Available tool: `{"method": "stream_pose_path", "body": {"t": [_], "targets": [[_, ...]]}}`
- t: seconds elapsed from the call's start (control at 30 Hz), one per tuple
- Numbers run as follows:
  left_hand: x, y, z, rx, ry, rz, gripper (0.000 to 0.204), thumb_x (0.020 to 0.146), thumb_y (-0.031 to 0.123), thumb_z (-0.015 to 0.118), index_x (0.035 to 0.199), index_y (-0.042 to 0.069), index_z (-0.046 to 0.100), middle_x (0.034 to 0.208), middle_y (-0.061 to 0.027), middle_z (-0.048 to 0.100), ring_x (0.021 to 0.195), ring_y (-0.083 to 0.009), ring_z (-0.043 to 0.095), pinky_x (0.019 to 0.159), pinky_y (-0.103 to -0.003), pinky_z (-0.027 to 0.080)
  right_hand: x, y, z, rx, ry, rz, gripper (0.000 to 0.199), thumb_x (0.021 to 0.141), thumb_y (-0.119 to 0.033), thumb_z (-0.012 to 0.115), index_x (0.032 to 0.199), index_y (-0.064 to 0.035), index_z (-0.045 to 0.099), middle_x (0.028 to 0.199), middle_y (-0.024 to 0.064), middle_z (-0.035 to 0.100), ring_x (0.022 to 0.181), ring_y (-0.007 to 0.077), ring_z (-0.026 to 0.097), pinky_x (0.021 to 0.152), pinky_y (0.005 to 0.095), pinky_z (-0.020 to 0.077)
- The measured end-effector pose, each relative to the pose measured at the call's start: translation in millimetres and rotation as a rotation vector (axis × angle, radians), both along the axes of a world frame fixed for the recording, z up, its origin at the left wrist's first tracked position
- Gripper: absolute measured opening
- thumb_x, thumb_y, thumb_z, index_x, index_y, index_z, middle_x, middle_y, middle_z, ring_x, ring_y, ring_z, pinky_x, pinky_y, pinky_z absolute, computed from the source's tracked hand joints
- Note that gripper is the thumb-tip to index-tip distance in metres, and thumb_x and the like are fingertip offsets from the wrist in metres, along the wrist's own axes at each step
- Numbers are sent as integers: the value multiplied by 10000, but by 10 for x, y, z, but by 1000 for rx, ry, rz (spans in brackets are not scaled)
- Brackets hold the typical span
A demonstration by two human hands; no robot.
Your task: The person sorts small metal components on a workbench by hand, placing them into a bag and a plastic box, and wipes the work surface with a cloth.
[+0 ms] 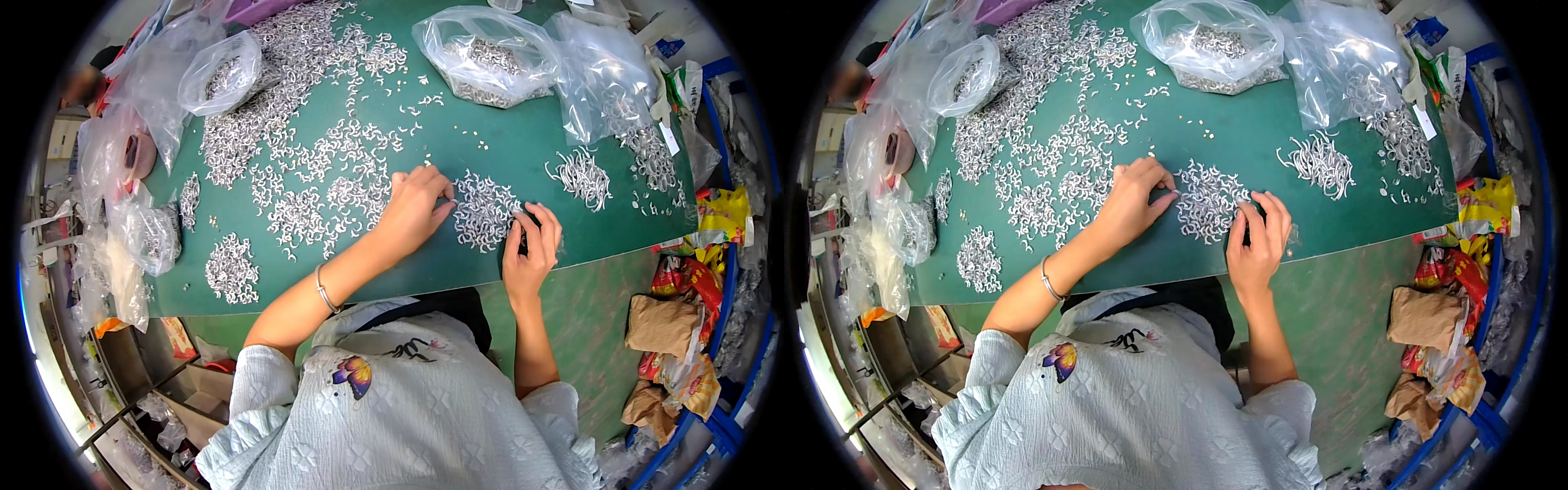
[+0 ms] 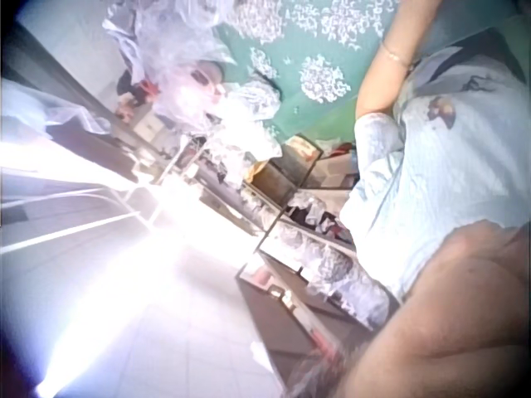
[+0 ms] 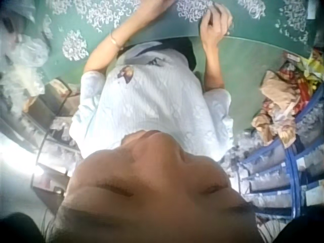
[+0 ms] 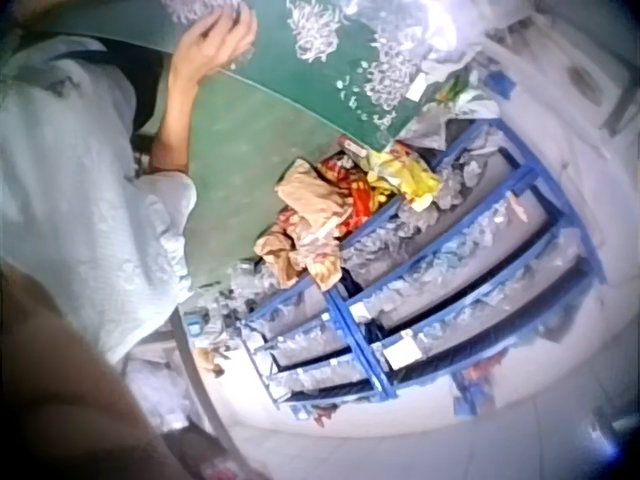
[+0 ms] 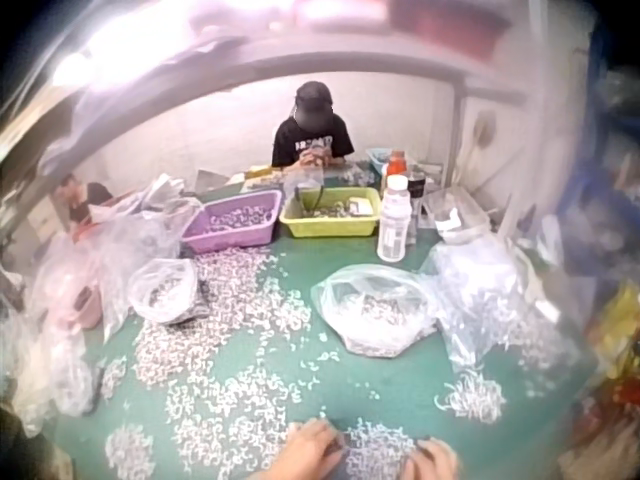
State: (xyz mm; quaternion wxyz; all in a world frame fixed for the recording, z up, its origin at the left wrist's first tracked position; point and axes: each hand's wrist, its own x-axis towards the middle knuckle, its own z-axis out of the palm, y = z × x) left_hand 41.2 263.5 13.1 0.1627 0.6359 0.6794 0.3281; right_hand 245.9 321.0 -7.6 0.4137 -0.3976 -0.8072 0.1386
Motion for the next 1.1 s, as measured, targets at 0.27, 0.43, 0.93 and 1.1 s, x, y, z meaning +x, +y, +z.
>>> {"method": "stream_pose_path", "body": {"t": [0.27, 0.43, 0.93, 1.1], "targets": [[-37, -50, 158, -208, -537, 153, 98, 780, 18, 714, 848, 39, 646, 786, -11, 640, 709, -74, 550, 683, -231, 435, -1, -15, -2, 5, 13, 2, 153, 805, 31, 635, 954, 17, 668, 1064, 134, 625, 1041, 353, 577, 866, 435, 450], [55, -62, 218, -147, -691, 126, 93, 794, 15, 700, 874, 24, 655, 799, 19, 622, 745, -55, 520, 712, -220, 447, 11, -14, 43, 0, -7, 17, 154, 813, 7, 641, 963, -1, 673, 1060, 109, 634, 1062, 339, 571, 897, 424, 427], [305, -177, 284, -10, -803, 107, 163, 802, -30, 663, 964, -14, 682, 830, -28, 645, 772, -72, 562, 715, -234, 494, -258, -154, 363, -672, 353, 212, 90, 798, -25, 708, 885, -20, 687, 885, 75, 645, 884, 213, 568, 856, 316, 393], [327, -309, 240, -79, -1192, 146, 112, 860, -19, 659, 963, -30, 701, 859, -7, 641, 764, -63, 541, 702, -224, 486, -315, -221, 444, -488, 250, 230, 85, 815, -7, 696, 898, -10, 682, 891, 61, 630, 879, 182, 553, 824, 301, 420]]}}
